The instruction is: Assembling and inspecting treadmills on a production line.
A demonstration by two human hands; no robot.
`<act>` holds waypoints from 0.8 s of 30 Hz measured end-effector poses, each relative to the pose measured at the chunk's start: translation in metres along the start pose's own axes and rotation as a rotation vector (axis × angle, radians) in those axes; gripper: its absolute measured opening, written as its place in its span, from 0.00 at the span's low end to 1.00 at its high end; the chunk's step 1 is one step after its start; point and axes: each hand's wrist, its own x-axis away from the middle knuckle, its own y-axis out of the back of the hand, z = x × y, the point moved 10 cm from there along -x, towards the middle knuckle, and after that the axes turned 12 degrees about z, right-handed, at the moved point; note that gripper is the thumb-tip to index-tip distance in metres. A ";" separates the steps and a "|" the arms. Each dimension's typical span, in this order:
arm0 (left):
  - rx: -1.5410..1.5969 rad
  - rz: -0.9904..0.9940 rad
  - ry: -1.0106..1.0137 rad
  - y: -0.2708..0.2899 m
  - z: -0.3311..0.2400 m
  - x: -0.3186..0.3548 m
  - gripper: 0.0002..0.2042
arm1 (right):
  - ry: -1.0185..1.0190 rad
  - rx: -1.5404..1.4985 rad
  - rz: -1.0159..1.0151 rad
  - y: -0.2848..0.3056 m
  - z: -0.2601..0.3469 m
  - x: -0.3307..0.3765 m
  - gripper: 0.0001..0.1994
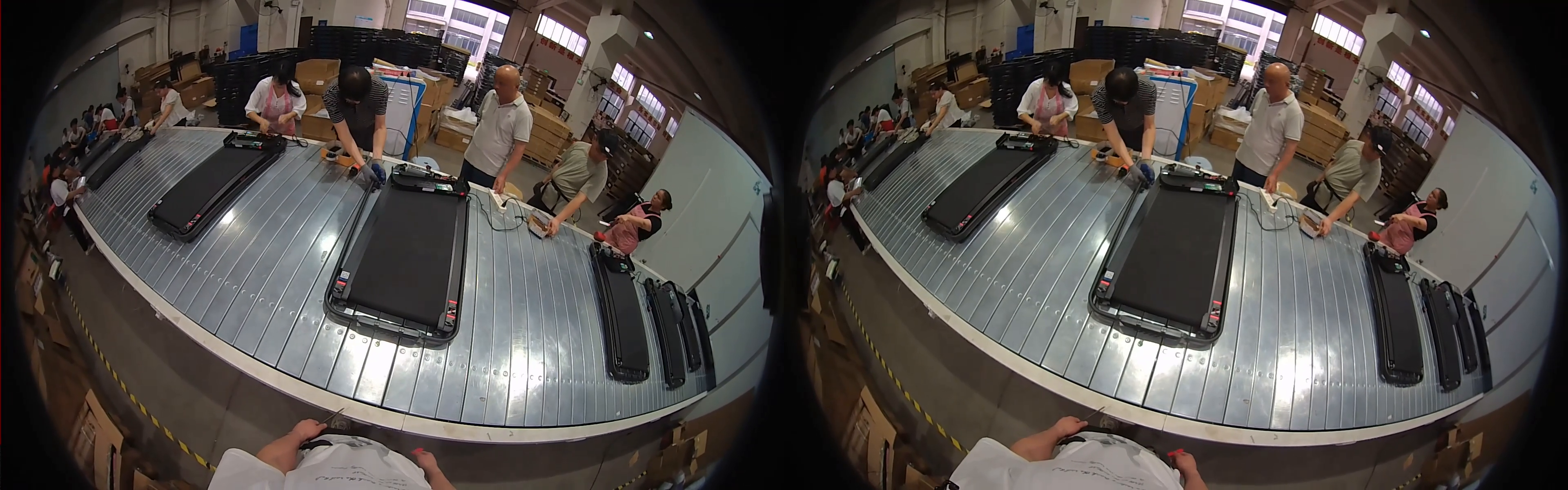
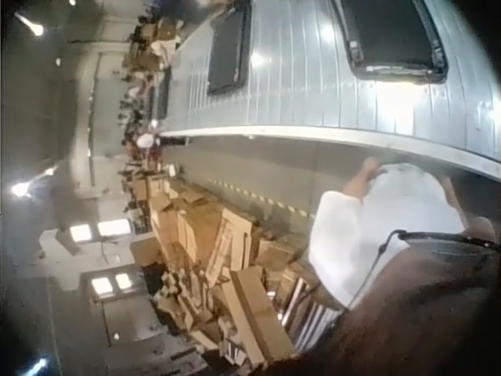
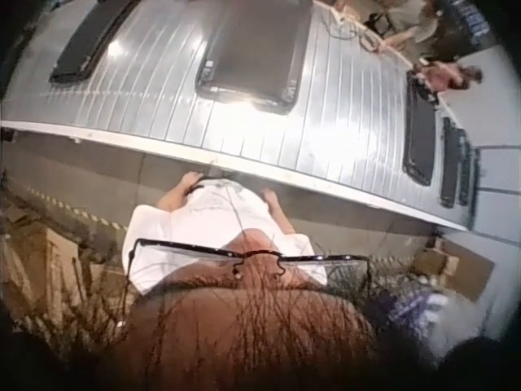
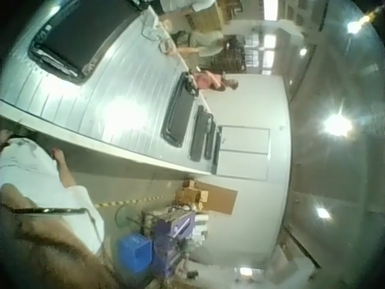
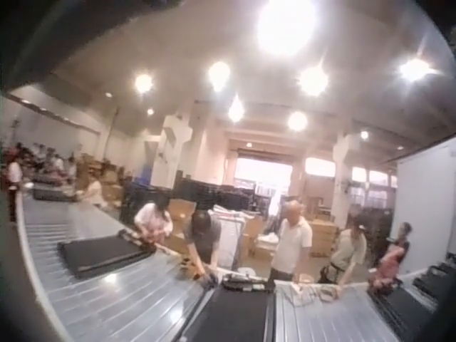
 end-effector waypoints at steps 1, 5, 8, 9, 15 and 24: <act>-0.005 0.003 0.008 0.005 0.003 0.003 0.25 | 0.034 0.045 -0.010 -0.003 0.007 -0.001 0.15; 0.021 -0.004 0.009 0.016 0.016 0.010 0.25 | 0.071 0.150 -0.011 -0.017 0.021 -0.003 0.16; 0.014 -0.013 0.000 0.021 0.031 0.013 0.25 | 0.009 -0.087 -0.014 -0.034 0.022 0.004 0.17; 0.018 -0.014 0.002 0.022 0.037 0.013 0.25 | 0.009 -0.083 -0.011 -0.038 0.026 0.006 0.17; 0.055 -0.068 -0.026 0.038 0.057 0.031 0.24 | 0.034 0.023 -0.023 -0.052 0.031 -0.005 0.17; 0.808 0.369 0.132 -0.084 0.280 0.072 0.11 | 0.164 0.125 -0.075 -0.079 0.040 -0.035 0.19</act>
